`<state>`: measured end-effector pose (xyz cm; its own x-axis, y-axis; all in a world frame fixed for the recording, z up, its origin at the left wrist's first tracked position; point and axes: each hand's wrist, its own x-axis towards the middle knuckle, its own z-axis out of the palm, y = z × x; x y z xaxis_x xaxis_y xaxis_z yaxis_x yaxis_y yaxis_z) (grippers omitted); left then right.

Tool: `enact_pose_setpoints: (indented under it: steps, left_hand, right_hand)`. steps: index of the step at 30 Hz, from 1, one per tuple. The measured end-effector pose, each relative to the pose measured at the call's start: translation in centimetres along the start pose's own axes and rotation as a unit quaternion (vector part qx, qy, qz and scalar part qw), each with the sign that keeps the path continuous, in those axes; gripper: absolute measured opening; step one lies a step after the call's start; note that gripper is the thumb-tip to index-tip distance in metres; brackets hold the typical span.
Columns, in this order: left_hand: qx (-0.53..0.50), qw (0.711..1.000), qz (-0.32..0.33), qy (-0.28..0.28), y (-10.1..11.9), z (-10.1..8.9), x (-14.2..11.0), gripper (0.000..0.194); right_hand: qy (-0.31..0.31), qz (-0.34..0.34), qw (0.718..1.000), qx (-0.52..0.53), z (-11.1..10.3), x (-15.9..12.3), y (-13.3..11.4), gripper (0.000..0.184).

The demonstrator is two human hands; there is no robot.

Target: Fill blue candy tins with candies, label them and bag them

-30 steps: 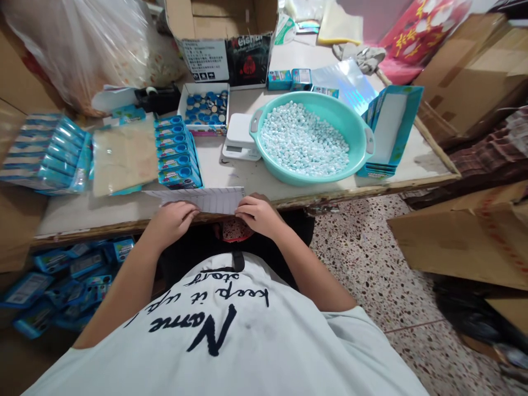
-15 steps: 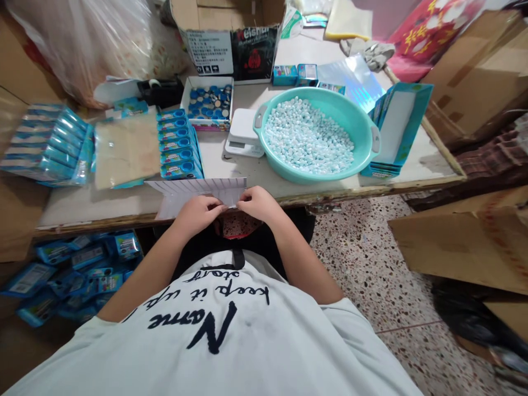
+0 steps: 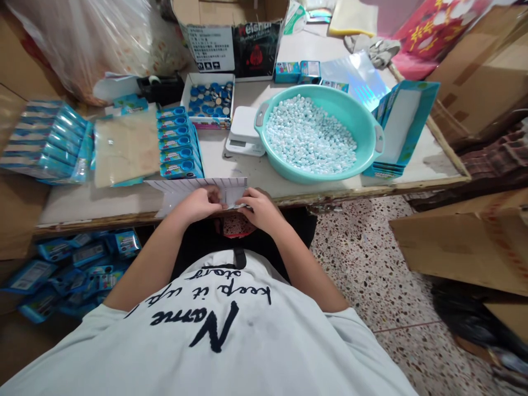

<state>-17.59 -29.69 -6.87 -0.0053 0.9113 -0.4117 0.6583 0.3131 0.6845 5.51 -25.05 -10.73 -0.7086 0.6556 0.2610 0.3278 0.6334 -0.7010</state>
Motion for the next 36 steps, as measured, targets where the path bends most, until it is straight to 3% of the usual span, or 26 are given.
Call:
enact_pose_setpoints:
  steps: [5,15,19,23,25,29,32,36]
  left_hand:
    - [-0.039,0.998,0.039,0.004,-0.4,0.1,-0.1,0.025]
    - [0.002,1.000,-0.016,-0.022,0.2,-0.2,0.9,0.024]
    - [-0.004,1.000,-0.002,-0.028,0.0,-0.4,0.8,0.023]
    - [-0.017,0.998,0.059,-0.020,-0.4,-0.5,-0.8,0.024]
    - [0.028,0.991,0.130,0.028,-0.9,-0.4,-1.9,0.021]
    - [0.197,0.924,0.287,0.157,-2.7,0.1,-3.5,0.018]
    - [0.252,0.894,0.329,0.169,-4.5,0.6,-4.1,0.020]
    - [0.258,0.887,0.332,0.190,-6.3,1.2,-4.3,0.022]
  right_hand:
    - [0.040,-0.021,0.999,0.005,0.9,-0.2,0.5,0.013]
    - [0.050,-0.064,0.995,-0.055,0.9,-0.9,0.3,0.025]
    - [0.067,-0.065,0.994,-0.049,1.2,-1.2,0.3,0.024]
    - [0.068,-0.054,0.996,-0.038,1.3,-0.9,0.3,0.022]
    - [0.060,-0.048,0.996,-0.038,1.3,-0.9,0.3,0.023]
    - [0.058,-0.032,0.997,-0.037,1.5,-0.8,0.3,0.025]
    - [0.059,-0.018,0.998,-0.031,1.5,-0.8,0.2,0.025]
    - [0.057,-0.011,0.998,-0.013,1.3,-0.6,-0.2,0.023]
